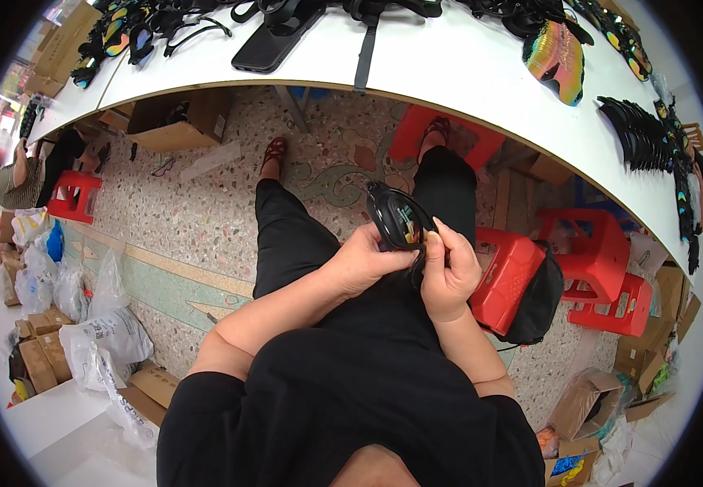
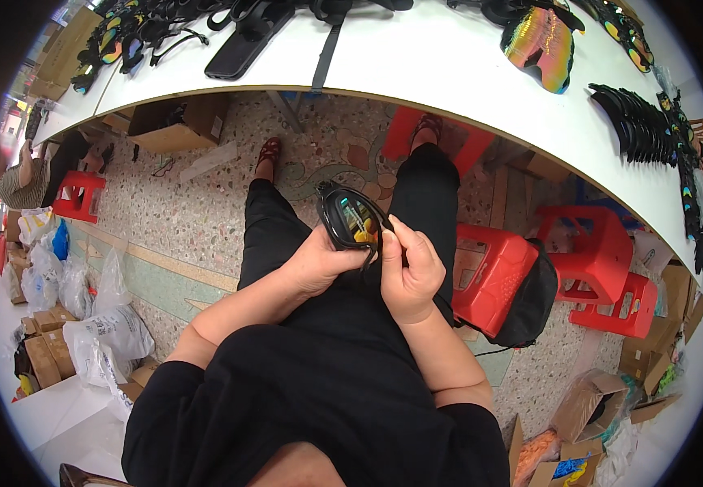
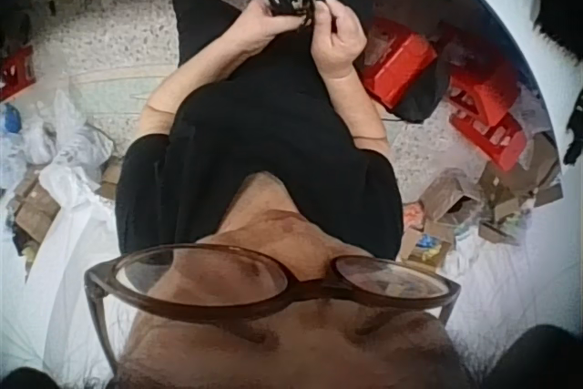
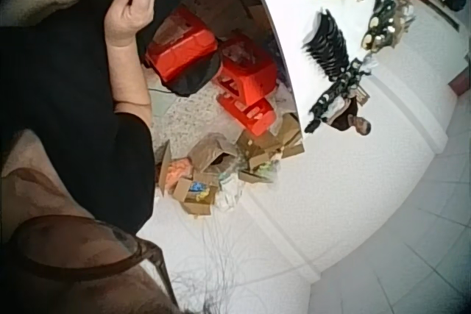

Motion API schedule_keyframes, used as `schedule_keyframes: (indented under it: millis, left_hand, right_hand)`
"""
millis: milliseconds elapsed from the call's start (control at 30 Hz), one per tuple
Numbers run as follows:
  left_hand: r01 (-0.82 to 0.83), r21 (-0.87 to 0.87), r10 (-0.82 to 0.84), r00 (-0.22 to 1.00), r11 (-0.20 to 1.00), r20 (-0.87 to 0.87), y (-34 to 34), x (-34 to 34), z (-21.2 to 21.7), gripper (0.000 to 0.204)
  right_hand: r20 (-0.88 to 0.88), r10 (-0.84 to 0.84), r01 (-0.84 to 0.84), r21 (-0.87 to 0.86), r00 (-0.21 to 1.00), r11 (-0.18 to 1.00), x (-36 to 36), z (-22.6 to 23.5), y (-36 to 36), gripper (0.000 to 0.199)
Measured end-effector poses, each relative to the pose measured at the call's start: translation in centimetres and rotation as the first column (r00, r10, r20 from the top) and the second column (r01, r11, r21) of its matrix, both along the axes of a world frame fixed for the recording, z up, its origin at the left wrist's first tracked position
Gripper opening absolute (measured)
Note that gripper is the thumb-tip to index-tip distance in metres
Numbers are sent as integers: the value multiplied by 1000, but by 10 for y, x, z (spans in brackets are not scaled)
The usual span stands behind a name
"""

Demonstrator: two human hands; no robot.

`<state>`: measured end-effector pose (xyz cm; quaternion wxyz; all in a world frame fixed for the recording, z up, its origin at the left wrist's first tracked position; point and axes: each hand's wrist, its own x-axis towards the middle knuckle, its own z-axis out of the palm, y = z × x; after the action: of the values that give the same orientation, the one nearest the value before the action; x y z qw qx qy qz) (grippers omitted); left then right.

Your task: Assembling lenses and straps for ski or safety goggles in a manufacturing environment.

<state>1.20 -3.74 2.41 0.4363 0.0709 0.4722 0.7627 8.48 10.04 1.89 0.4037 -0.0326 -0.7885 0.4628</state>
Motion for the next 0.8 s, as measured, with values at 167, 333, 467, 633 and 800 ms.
schedule_keyframes:
  millis: [167,333,467,633,800]
  left_hand:
    - [-28,12,29,992,1000,-122,-1,0,10,35]
    - [-37,6,37,992,999,-121,-4,0,11,36]
    - [-147,83,149,989,986,-19,1,-7,10,24]
    - [-173,88,153,968,981,199,6,-15,1,23]
    - [-121,33,116,983,992,140,16,-17,-10,37]
  right_hand:
    - [27,6,-5,-48,1000,999,5,-11,-2,20]
    - [177,71,-27,-241,982,970,17,-16,-8,17]
    - [162,374,-111,-784,913,610,18,-10,-16,27]
    - [35,574,-88,-979,818,186,14,-17,-12,16]
    - [-66,550,8,-991,833,-131,15,-27,16,11]
